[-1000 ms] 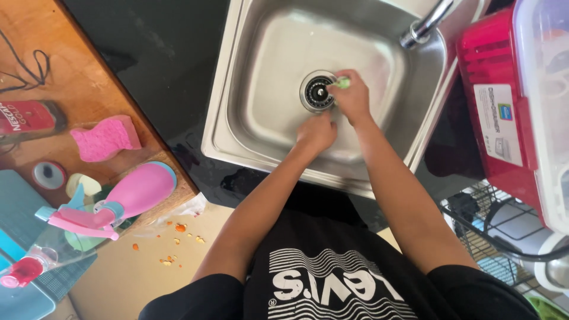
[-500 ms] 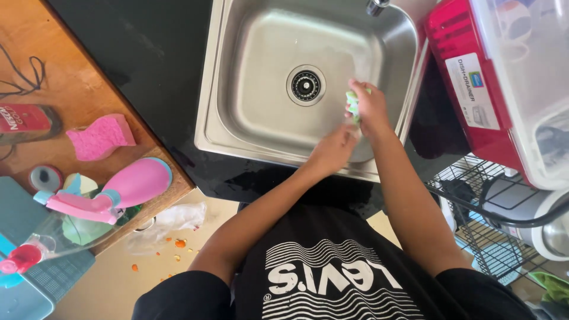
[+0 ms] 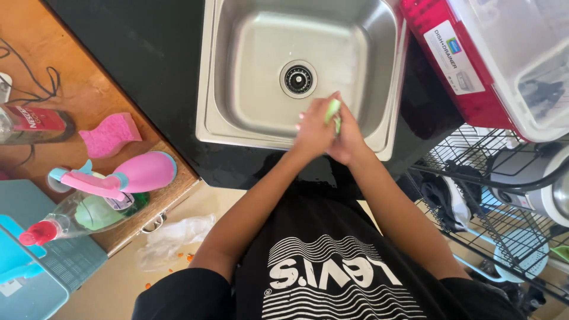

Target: Cleaning a kitchen counter and sink with a rag, then folding several cleaning rags.

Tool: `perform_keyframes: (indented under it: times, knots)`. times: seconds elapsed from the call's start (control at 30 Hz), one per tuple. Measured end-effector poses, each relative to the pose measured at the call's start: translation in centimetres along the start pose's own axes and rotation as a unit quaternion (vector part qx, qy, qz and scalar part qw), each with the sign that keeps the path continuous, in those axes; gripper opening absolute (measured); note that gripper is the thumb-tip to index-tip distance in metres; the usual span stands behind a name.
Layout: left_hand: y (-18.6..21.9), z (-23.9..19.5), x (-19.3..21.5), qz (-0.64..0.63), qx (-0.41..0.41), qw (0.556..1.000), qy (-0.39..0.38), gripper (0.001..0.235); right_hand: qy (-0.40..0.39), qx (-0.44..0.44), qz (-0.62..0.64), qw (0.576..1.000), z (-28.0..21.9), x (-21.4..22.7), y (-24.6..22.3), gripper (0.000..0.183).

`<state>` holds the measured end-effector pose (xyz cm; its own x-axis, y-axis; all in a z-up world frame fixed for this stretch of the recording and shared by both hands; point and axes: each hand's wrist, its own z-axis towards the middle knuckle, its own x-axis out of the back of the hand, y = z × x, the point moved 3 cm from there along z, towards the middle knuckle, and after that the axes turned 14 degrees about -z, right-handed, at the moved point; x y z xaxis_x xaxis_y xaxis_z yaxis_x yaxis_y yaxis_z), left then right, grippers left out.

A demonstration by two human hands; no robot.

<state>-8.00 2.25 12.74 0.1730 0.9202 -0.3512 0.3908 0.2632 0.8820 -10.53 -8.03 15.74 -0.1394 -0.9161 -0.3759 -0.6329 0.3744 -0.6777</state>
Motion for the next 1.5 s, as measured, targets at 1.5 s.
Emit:
perform_keyframes:
  times: [1.5]
  knots:
    - [5.7, -6.9, -2.9, 0.457, -0.249, 0.853, 0.04, 0.074, 0.155, 0.076, -0.227, 0.958, 6.6, -2.6, -10.2, 0.05]
